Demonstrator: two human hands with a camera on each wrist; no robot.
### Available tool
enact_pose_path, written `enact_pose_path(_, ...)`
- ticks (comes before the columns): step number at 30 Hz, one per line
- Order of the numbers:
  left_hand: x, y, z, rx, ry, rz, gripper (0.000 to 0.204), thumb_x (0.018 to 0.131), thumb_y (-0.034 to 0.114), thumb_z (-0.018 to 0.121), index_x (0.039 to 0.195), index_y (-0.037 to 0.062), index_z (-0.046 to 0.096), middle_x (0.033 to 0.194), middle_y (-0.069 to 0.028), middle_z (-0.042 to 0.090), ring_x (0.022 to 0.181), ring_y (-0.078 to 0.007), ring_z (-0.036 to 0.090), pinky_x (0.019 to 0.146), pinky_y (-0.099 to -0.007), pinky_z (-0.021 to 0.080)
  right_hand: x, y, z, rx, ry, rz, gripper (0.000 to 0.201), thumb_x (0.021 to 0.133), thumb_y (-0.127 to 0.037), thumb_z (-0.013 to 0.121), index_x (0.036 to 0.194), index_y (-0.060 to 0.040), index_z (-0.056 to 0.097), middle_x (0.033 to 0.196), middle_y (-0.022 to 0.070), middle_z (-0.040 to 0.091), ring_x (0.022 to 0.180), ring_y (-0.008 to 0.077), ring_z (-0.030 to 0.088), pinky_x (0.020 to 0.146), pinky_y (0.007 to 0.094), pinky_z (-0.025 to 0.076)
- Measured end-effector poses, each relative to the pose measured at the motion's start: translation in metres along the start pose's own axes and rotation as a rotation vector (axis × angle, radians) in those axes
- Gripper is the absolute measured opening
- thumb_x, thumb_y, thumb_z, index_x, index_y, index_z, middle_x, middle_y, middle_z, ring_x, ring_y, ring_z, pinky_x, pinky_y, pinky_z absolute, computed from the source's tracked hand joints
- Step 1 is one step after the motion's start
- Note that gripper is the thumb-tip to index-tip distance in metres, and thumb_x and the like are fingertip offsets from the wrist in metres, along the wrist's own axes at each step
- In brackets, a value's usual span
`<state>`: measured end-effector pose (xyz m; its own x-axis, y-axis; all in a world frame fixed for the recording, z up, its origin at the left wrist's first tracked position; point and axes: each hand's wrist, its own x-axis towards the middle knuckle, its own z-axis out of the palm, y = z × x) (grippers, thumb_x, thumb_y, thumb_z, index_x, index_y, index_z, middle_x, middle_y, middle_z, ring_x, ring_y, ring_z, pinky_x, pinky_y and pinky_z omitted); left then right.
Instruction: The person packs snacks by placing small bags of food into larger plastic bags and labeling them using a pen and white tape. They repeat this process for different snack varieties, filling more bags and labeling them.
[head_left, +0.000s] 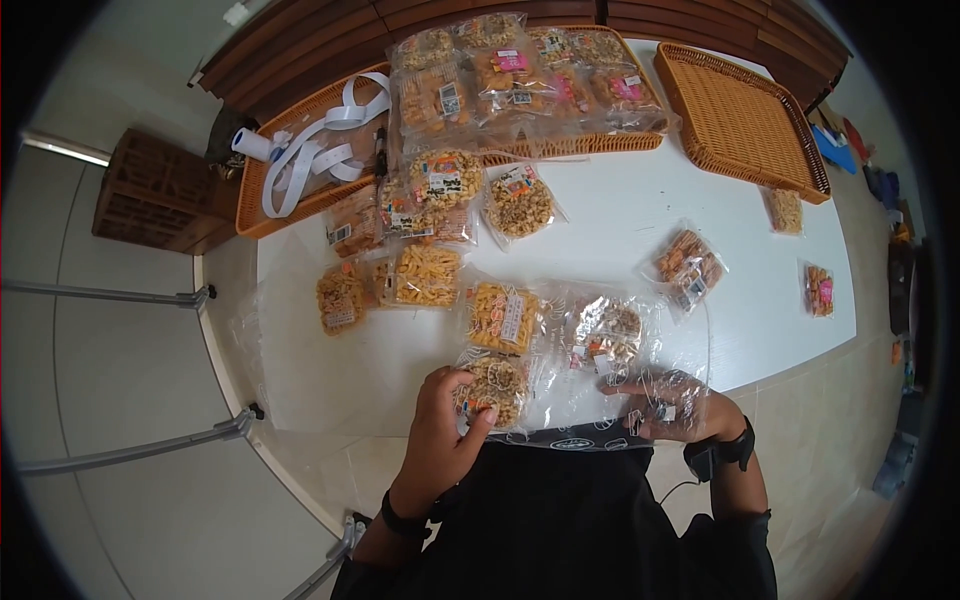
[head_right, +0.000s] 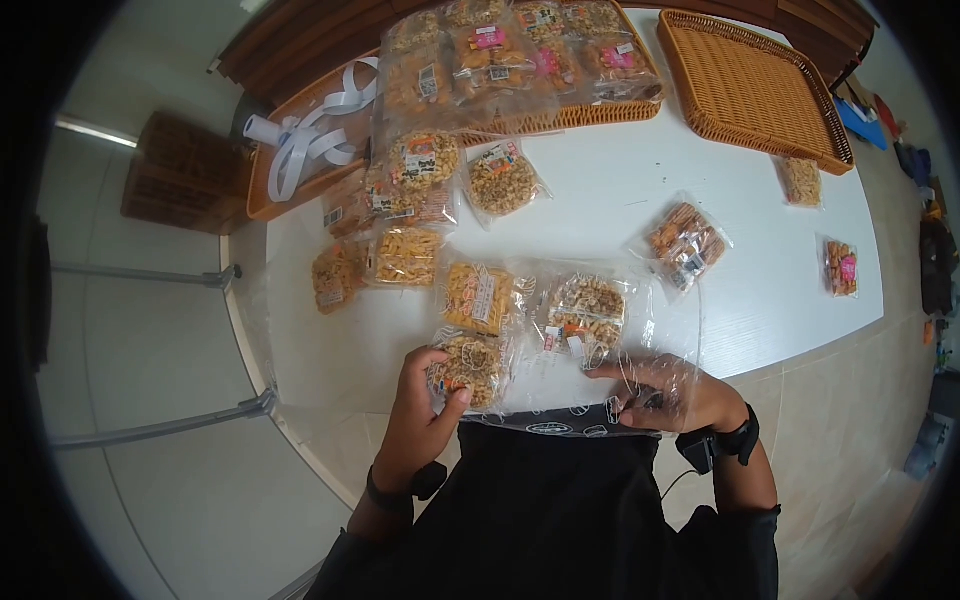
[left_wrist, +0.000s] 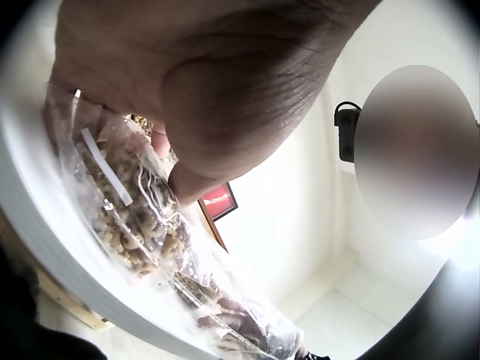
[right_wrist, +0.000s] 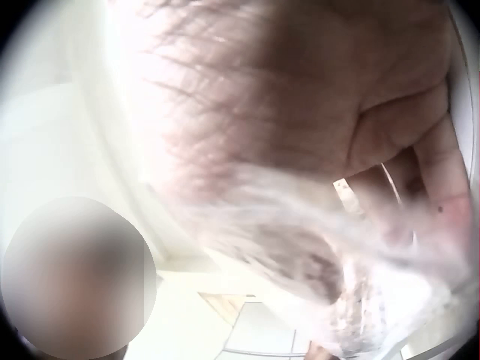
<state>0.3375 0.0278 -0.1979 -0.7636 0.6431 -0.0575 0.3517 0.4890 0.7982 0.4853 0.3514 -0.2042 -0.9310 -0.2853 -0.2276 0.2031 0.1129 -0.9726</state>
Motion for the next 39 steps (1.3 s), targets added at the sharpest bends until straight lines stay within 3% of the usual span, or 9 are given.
enact_pose_path(8,0.0,-0.002,0.001,0.001,0.008,0.027,0.047,0.09,0.015,0.07,0.127,0.001,0.046,0.127,-0.0243,0.05,0.119,-0.0401,0.052,0.103,-0.0452,0.04,-0.004,-0.005,-0.003,0.1,-0.014,0.043,0.069,0.086,0.005,0.073,0.148,-0.0087,0.045,0.133,0.0143,0.056,0.097,0.0179,0.066,0.084,0.0294,0.06)
enact_pose_path(11,0.001,-0.002,0.0,0.047,-0.013,0.058,0.046,0.091,0.008,0.066,0.13,0.0012,0.042,0.127,-0.0181,0.049,0.117,-0.0287,0.051,0.104,-0.0387,0.039,-0.003,0.006,-0.002,0.106,0.015,0.008,0.064,0.087,0.004,0.072,0.145,-0.0076,0.048,0.133,0.0148,0.058,0.094,0.0183,0.067,0.084,0.0312,0.06)
enact_pose_path(12,0.001,-0.002,0.0,0.045,-0.013,0.054,0.046,0.091,0.008,0.066,0.13,0.0012,0.042,0.127,-0.018,0.048,0.117,-0.0288,0.051,0.104,-0.0387,0.039,-0.003,0.011,-0.002,0.116,0.023,-0.005,0.062,0.087,0.003,0.072,0.144,-0.0073,0.05,0.133,0.0148,0.058,0.093,0.0184,0.067,0.084,0.0317,0.06)
enact_pose_path(15,0.0,-0.002,0.0,0.042,-0.014,0.044,0.046,0.091,0.008,0.066,0.13,0.0012,0.042,0.127,-0.0181,0.048,0.118,-0.0288,0.051,0.105,-0.0387,0.039,-0.003,0.014,-0.003,0.133,0.086,-0.095,0.053,0.089,0.001,0.071,0.138,-0.0045,0.054,0.121,0.0131,0.065,0.089,0.0176,0.068,0.082,0.0325,0.059)
enact_pose_path(17,0.0,-0.002,0.0,0.046,-0.013,0.045,0.046,0.091,0.008,0.066,0.13,0.0012,0.042,0.127,-0.0181,0.048,0.118,-0.0287,0.051,0.105,-0.0386,0.039,-0.005,0.017,-0.002,0.27,0.087,-0.04,0.049,0.09,-0.001,0.071,0.136,-0.0032,0.056,0.112,0.0115,0.067,0.087,0.0165,0.067,0.08,0.032,0.059)
enact_pose_path(20,-0.001,-0.004,0.003,-0.021,0.02,0.033,0.047,0.089,0.015,0.07,0.127,0.0011,0.046,0.126,-0.024,0.05,0.117,-0.0396,0.052,0.102,-0.0449,0.041,-0.007,0.015,-0.001,0.369,0.102,-0.01,0.044,0.091,-0.001,0.07,0.133,-0.0016,0.058,0.104,0.01,0.067,0.086,0.0154,0.066,0.078,0.0311,0.058)
enact_pose_path(21,-0.001,-0.004,0.003,-0.009,0.021,0.038,0.047,0.089,0.015,0.07,0.127,0.0011,0.046,0.126,-0.0239,0.05,0.117,-0.0395,0.052,0.102,-0.0448,0.041,-0.007,0.014,-0.001,0.384,0.109,-0.009,0.043,0.091,-0.002,0.069,0.133,-0.0011,0.058,0.102,0.0096,0.067,0.086,0.0151,0.066,0.078,0.0309,0.058)
enact_pose_path(39,0.0,-0.003,0.005,-0.035,0.031,0.034,0.046,0.089,0.013,0.069,0.127,0.0006,0.046,0.125,-0.0229,0.05,0.116,-0.0381,0.052,0.1,-0.044,0.042,-0.014,0.03,0.004,0.479,0.207,-0.049,0.04,0.09,-0.008,0.073,0.127,0.0011,0.06,0.097,0.0091,0.064,0.084,0.0161,0.066,0.071,0.0302,0.058)
